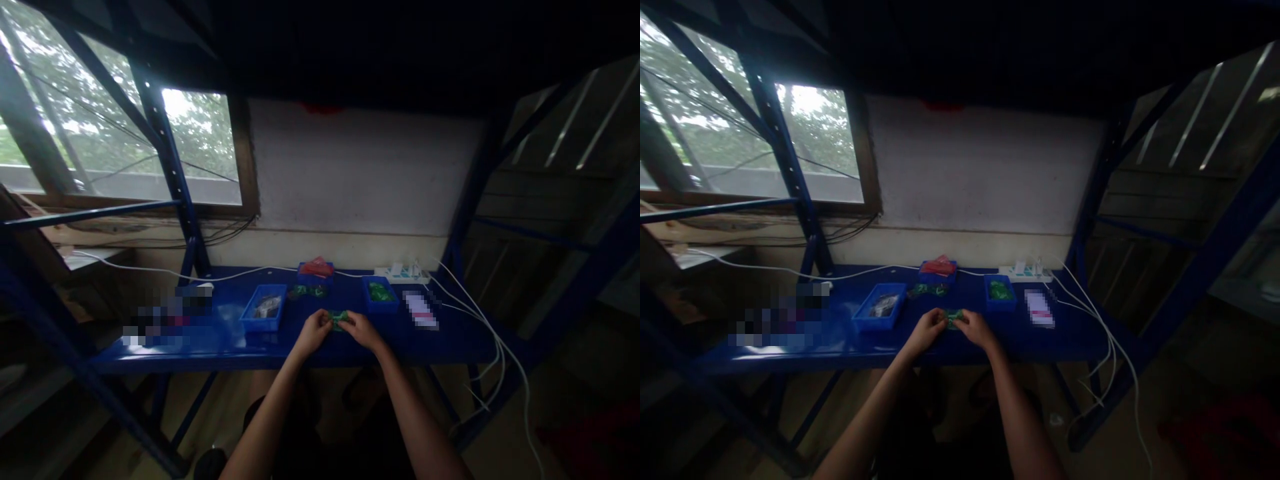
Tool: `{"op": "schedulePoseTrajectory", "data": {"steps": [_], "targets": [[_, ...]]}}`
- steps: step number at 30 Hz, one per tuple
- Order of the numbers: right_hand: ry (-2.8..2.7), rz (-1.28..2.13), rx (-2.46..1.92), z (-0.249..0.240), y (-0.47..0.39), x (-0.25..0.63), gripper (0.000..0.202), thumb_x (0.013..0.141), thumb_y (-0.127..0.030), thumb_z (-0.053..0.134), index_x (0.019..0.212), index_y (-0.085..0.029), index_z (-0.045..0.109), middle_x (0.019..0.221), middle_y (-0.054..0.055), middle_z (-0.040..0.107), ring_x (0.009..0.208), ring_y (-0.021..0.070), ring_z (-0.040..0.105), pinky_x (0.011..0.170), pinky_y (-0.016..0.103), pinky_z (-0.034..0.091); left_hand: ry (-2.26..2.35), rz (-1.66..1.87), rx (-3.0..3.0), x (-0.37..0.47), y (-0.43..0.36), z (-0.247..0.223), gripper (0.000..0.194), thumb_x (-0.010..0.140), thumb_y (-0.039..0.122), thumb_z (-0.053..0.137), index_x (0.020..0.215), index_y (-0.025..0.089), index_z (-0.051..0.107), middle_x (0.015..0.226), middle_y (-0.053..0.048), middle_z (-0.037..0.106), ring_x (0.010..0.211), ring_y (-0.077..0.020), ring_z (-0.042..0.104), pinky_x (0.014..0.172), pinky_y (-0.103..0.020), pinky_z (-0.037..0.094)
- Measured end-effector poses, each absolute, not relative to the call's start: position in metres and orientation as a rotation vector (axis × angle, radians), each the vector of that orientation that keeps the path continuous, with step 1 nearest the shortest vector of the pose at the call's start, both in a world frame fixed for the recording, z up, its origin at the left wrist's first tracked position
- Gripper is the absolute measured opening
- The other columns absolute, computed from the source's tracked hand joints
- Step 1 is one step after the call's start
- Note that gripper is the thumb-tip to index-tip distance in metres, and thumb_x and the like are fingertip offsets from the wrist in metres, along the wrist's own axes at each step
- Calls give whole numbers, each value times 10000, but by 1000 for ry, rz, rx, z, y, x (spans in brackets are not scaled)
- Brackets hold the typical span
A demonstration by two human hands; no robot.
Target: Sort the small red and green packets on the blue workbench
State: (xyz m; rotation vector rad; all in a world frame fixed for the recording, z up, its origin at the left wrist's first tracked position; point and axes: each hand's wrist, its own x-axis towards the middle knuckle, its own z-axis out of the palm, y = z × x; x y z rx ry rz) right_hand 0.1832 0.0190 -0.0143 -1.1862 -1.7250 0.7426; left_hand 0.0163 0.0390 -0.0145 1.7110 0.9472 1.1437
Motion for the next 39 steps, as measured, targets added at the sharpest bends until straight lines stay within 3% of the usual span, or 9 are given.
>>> {"op": "schedulePoseTrajectory", "data": {"steps": [5, 13, 18, 23, 28, 34, 39], "targets": [[-1783, 685, -1186, -13, 18, 184, 144, 781, -286, 554, 694, -174, 579, 647, -27, 596, 634, 134, 528, 588, 219, 403, 1031, 1143, 1837, 18, 34, -8, 90, 650, 179, 557, 658, 176, 467, 561, 77, 426, 549, -93, 399, 537, -205, 288], [-1807, 708, -1150, -12, 17, 184, 171, 778, -322, 548, 697, -174, 575, 681, -11, 609, 645, 146, 538, 614, 242, 405, 1079, 1119, 1891, 18, 27, -2, 104, 650, 169, 566, 668, 176, 464, 578, 71, 445, 572, -98, 404, 538, -206, 283], [-1700, 716, -1143, -11, 18, 183, 180, 772, -347, 551, 753, -171, 583, 707, 0, 623, 656, 154, 554, 631, 259, 420, 909, 1209, 1666, 17, 36, -7, 108, 670, 244, 571, 701, 157, 515, 596, 49, 496, 557, -94, 434, 553, -210, 324], [-1700, 691, -1194, -10, 18, 184, 234, 782, -384, 540, 667, -180, 540, 612, -21, 566, 584, 130, 514, 564, 232, 380, 874, 1245, 1453, 16, 41, -9, 224, 631, 332, 636, 710, 157, 520, 535, 66, 472, 481, -75, 398, 481, -192, 274], [-1696, 627, -1208, -9, 18, 186, 244, 766, -382, 555, 628, -182, 532, 590, -27, 538, 568, 123, 484, 544, 228, 356, 858, 1285, 1503, 17, 37, -8, 213, 638, 333, 645, 696, 162, 532, 565, 52, 515, 521, -92, 452, 516, -200, 320], [-1664, 598, -1211, -11, 20, 187, 180, 757, -349, 579, 730, -175, 615, 546, -42, 506, 515, 113, 458, 508, 224, 336, 918, 1292, 1584, 14, 37, -4, 202, 630, 335, 647, 678, 149, 585, 562, 44, 518, 540, -105, 463, 534, -215, 326], [-1640, 780, -1167, -11, 20, 187, 259, 813, -319, 511, 920, -158, 683, 651, 21, 649, 577, 143, 571, 535, 241, 418, 995, 1292, 1584, 12, 37, -1, 242, 618, 359, 658, 718, 142, 620, 476, 75, 428, 462, -88, 397, 477, -212, 276]]}}
